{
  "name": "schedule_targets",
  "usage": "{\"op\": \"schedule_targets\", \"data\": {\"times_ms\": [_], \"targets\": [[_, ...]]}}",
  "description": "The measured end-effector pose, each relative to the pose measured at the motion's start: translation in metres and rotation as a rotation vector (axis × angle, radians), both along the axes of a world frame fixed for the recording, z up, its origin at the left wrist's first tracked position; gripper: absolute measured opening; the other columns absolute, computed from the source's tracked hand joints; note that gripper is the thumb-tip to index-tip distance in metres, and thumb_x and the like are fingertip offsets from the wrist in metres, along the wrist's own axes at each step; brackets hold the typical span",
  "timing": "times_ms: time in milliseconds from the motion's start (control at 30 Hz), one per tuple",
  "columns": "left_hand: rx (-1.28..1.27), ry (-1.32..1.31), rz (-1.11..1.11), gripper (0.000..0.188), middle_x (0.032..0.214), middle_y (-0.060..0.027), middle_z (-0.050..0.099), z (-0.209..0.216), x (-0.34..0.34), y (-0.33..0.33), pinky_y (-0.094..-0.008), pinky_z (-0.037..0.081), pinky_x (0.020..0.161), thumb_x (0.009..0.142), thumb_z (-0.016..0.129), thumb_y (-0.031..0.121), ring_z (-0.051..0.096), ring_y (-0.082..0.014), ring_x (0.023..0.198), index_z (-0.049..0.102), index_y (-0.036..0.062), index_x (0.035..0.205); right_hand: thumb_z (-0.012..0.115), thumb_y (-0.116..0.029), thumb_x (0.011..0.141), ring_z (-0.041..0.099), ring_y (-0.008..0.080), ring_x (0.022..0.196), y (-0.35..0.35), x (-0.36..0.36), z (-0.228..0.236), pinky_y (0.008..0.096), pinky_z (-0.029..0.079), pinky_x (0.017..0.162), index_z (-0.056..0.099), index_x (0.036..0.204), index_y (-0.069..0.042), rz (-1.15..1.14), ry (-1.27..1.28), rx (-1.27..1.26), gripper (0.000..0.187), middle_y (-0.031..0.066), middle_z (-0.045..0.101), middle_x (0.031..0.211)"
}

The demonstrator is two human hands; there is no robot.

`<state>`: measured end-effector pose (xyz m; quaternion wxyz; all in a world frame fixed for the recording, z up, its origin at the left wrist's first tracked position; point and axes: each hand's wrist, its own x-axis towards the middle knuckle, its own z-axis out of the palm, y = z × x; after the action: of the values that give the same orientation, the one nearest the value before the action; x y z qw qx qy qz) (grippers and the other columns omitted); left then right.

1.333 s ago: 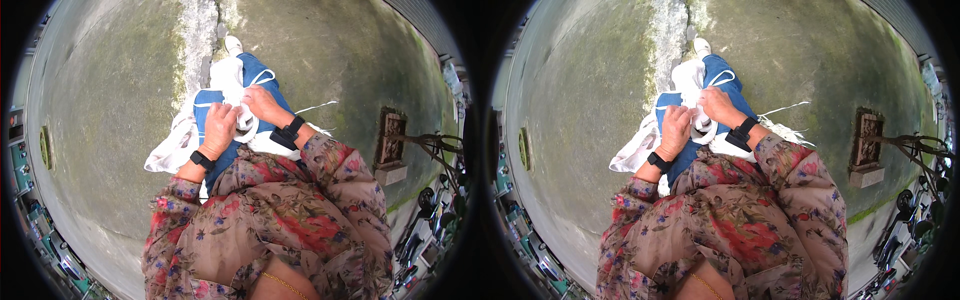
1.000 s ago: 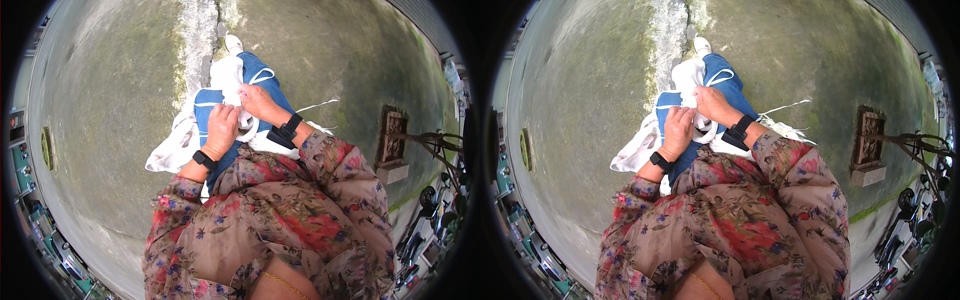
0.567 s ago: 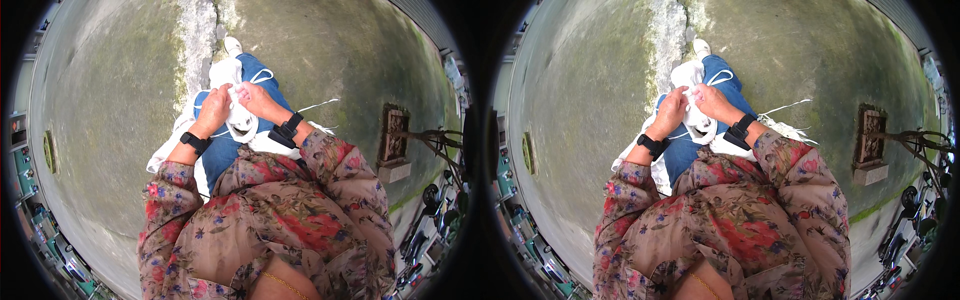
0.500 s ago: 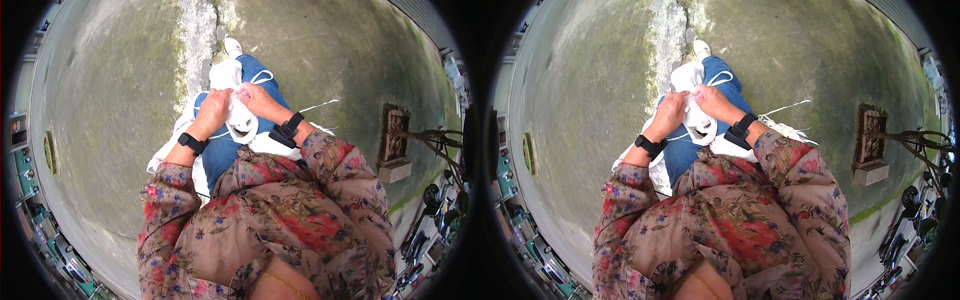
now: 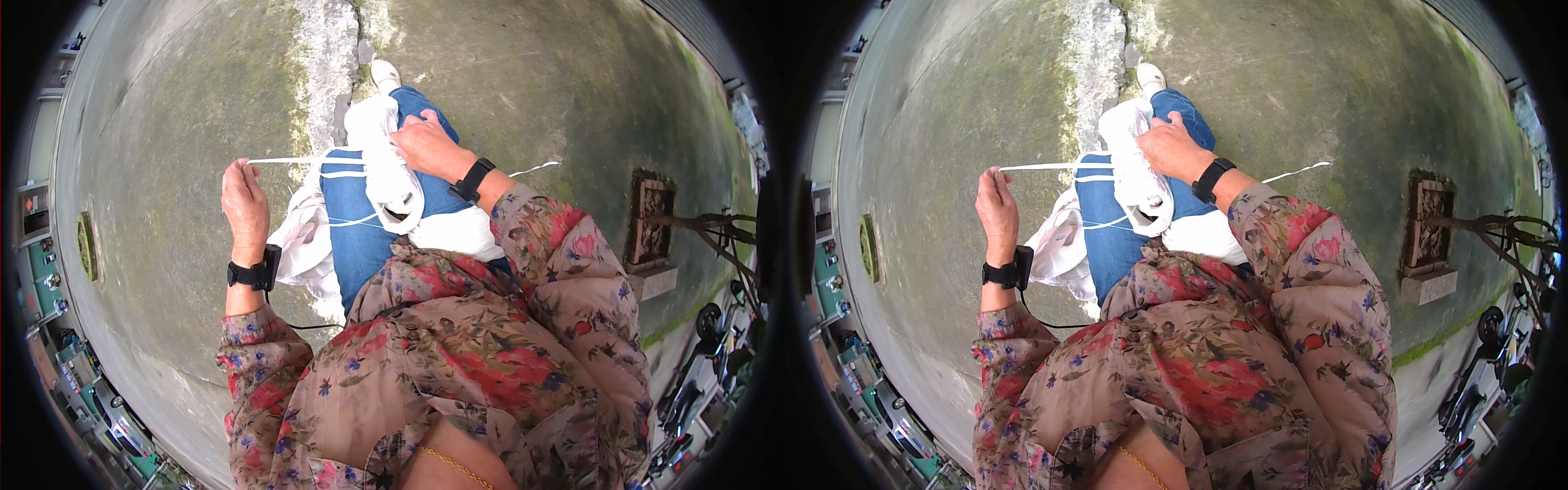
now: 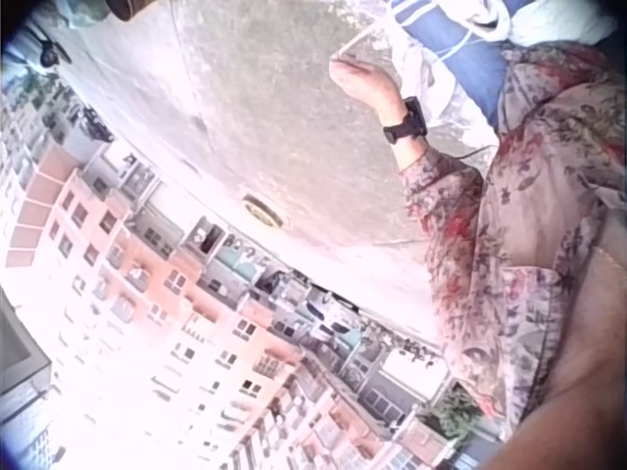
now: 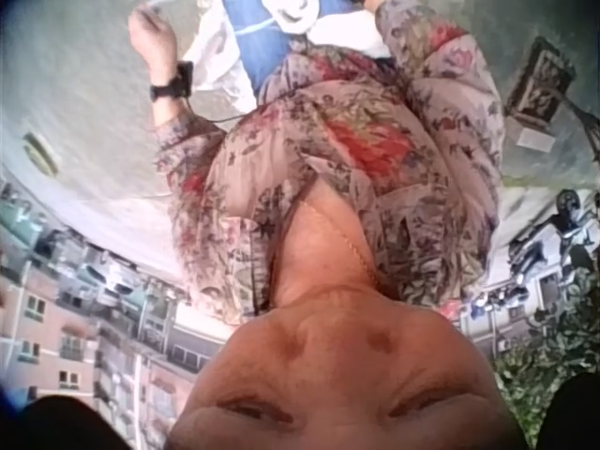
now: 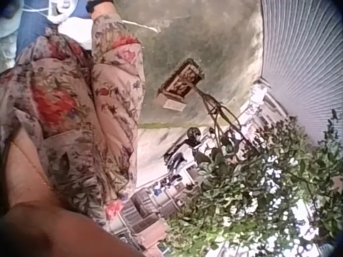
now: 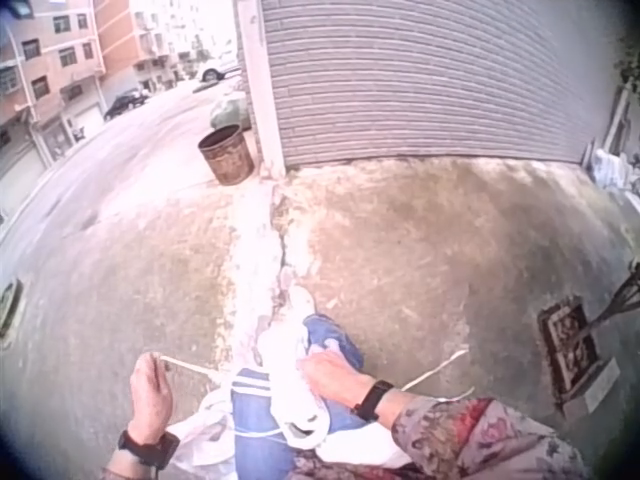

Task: Lace and tie the shoelaces of a white shoe while holding it in the lap.

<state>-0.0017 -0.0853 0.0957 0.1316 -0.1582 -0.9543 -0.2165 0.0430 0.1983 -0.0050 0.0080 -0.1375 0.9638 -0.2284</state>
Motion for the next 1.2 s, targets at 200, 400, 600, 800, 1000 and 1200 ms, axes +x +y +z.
{"op": "schedule_targets", "data": {"times_ms": [200, 400, 600, 800, 1000, 1200], "targets": [[1.285, -0.205, 0.309, 0.021, 0.099, -0.0176, 0.058, 0.021, -0.019, -0.037, -0.0357, 0.049, 0.079, 0.093, 0.038, 0.013, 0.059, -0.0236, 0.083, 0.047, -0.0052, 0.099, 0.062, -0.009, 0.065, 0.051, 0.0237, 0.086, 0.0, -0.003, 0.0, 0.0505, 0.031, 0.084, 0.063, 0.07, -0.011, 0.136, 0.075, 0.27, 0.005, 0.0062, 0.06, 0.07], [1.509, -0.469, 0.019, 0.018, 0.076, -0.0066, 0.051, 0.084, -0.03, -0.1, -0.0311, 0.048, 0.07, 0.091, 0.039, 0.007, 0.051, -0.0161, 0.068, 0.048, -0.0056, 0.101, 0.052, -0.015, 0.074, 0.055, 0.0273, 0.085, 0.001, -0.013, -0.002, 0.0448, 0.033, 0.088, 0.061, 0.088, -0.008, -0.174, -0.23, -0.143, 0.018, 0.0102, 0.062, 0.075], [1.245, -0.48, 0.219, 0.016, 0.063, -0.0001, 0.046, 0.066, -0.042, -0.082, -0.0226, 0.036, 0.047, 0.088, 0.049, 0.008, 0.039, -0.0078, 0.052, 0.053, 0.0024, 0.102, 0.044, -0.017, 0.078, 0.059, 0.0296, 0.086, 0.007, -0.017, 0.003, 0.0359, 0.044, 0.074, 0.057, 0.096, -0.005, -0.221, -0.343, -0.562, 0.025, 0.0138, 0.062, 0.086], [0.985, -0.589, 0.349, 0.022, 0.061, 0.0081, 0.037, 0.033, -0.045, -0.049, -0.0176, 0.028, 0.043, 0.086, 0.057, 0.023, 0.033, -0.002, 0.05, 0.053, 0.0076, 0.102, 0.05, -0.019, 0.078, 0.057, 0.0284, 0.088, 0.011, 0.003, 0.018, 0.0394, 0.041, 0.077, 0.056, 0.096, -0.005, -0.315, -0.319, -0.501, 0.023, 0.0114, 0.063, 0.083], [0.68, -0.98, 0.047, 0.027, 0.071, 0.0053, 0.052, -0.026, -0.019, 0.045, -0.0171, 0.032, 0.045, 0.08, 0.063, 0.017, 0.038, -0.0013, 0.052, 0.057, 0.0018, 0.101, 0.056, -0.02, 0.078, 0.052, 0.0275, 0.091, -0.005, 0.026, 0.013, 0.0395, 0.039, 0.077, 0.058, 0.094, -0.006, -0.21, -0.008, -0.28, 0.021, 0.0096, 0.059, 0.088], [0.574, -0.922, 0.048, 0.023, 0.067, 0.0024, 0.052, -0.022, -0.003, 0.069, -0.0202, 0.032, 0.045, 0.086, 0.055, 0.023, 0.039, -0.0042, 0.051, 0.062, 0.0009, 0.085, 0.055, -0.015, 0.079, 0.055, 0.0327, 0.078, -0.008, 0.013, 0.009, 0.0416, 0.042, 0.069, 0.06, 0.08, -0.003, -0.244, -0.053, -0.357, 0.013, 0.015, 0.058, 0.079]]}}
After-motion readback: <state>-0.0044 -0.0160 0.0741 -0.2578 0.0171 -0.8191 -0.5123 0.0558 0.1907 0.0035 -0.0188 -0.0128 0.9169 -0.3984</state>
